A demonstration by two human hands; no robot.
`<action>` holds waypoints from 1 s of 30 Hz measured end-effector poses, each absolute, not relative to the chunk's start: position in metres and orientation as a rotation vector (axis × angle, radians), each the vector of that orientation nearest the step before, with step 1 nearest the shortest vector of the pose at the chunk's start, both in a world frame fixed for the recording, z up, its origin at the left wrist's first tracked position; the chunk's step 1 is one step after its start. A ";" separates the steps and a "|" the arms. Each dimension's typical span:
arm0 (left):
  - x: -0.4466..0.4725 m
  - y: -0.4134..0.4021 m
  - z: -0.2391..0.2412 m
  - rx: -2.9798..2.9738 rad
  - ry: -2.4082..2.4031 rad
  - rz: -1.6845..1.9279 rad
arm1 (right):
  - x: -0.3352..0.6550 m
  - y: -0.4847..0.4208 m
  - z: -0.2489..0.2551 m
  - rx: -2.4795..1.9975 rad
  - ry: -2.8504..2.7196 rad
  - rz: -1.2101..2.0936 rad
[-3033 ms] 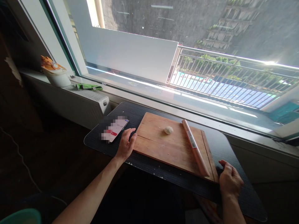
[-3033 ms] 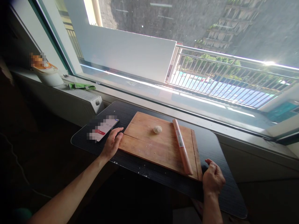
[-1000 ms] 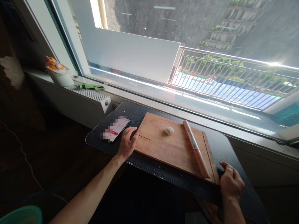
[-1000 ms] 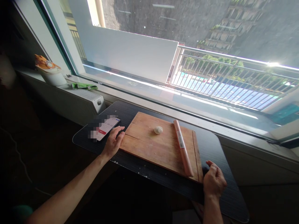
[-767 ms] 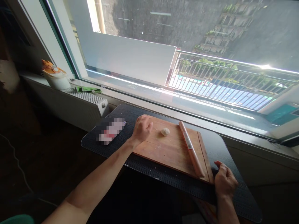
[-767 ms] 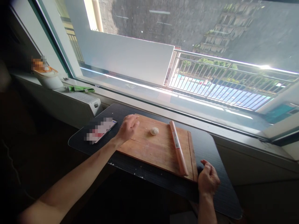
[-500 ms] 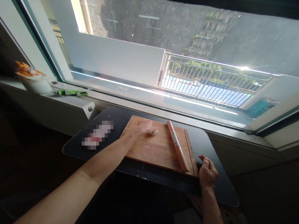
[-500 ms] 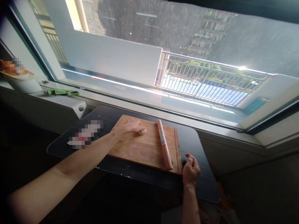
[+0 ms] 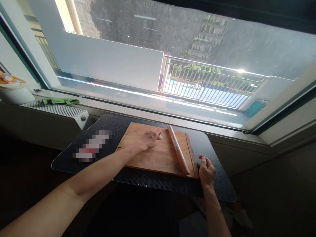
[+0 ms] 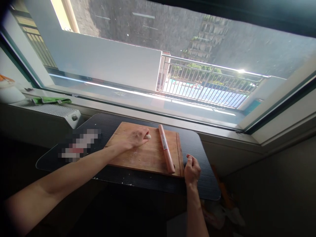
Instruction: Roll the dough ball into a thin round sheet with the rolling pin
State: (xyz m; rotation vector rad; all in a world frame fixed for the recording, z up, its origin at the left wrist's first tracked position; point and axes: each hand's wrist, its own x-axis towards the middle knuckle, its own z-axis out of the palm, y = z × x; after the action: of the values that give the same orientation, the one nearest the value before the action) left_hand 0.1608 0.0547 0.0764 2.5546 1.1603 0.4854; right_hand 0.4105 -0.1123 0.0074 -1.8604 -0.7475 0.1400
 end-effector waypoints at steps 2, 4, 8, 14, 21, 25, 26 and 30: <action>0.165 0.048 0.075 2.635 1.087 0.445 | 0.404 -0.106 0.019 -1.890 -0.888 0.136; 0.167 0.041 0.075 2.697 1.028 0.392 | 0.393 -0.095 0.034 -1.940 -1.095 0.145; 0.168 0.034 0.076 2.741 1.022 0.332 | 0.362 -0.068 0.058 -2.122 -1.455 0.186; 0.159 0.033 0.081 2.738 1.121 0.351 | 0.329 -0.040 0.064 -2.400 -1.657 0.138; 0.108 0.071 0.080 2.654 1.440 0.423 | 0.330 -0.024 0.072 -2.397 -1.697 0.047; 0.087 0.092 0.069 2.607 1.570 0.441 | 0.349 -0.021 0.071 -2.412 -1.732 0.005; 0.085 0.095 0.066 2.605 1.571 0.446 | 0.353 -0.021 0.070 -2.420 -1.724 0.016; 0.100 0.103 0.064 2.619 1.497 0.486 | 0.362 -0.022 0.061 -2.462 -1.702 0.106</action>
State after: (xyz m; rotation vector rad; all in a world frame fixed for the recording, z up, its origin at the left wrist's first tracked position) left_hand 0.0999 0.1026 0.0644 2.6187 1.4970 0.4864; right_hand 0.3624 -0.0223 0.0612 -2.4617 -1.7024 0.1059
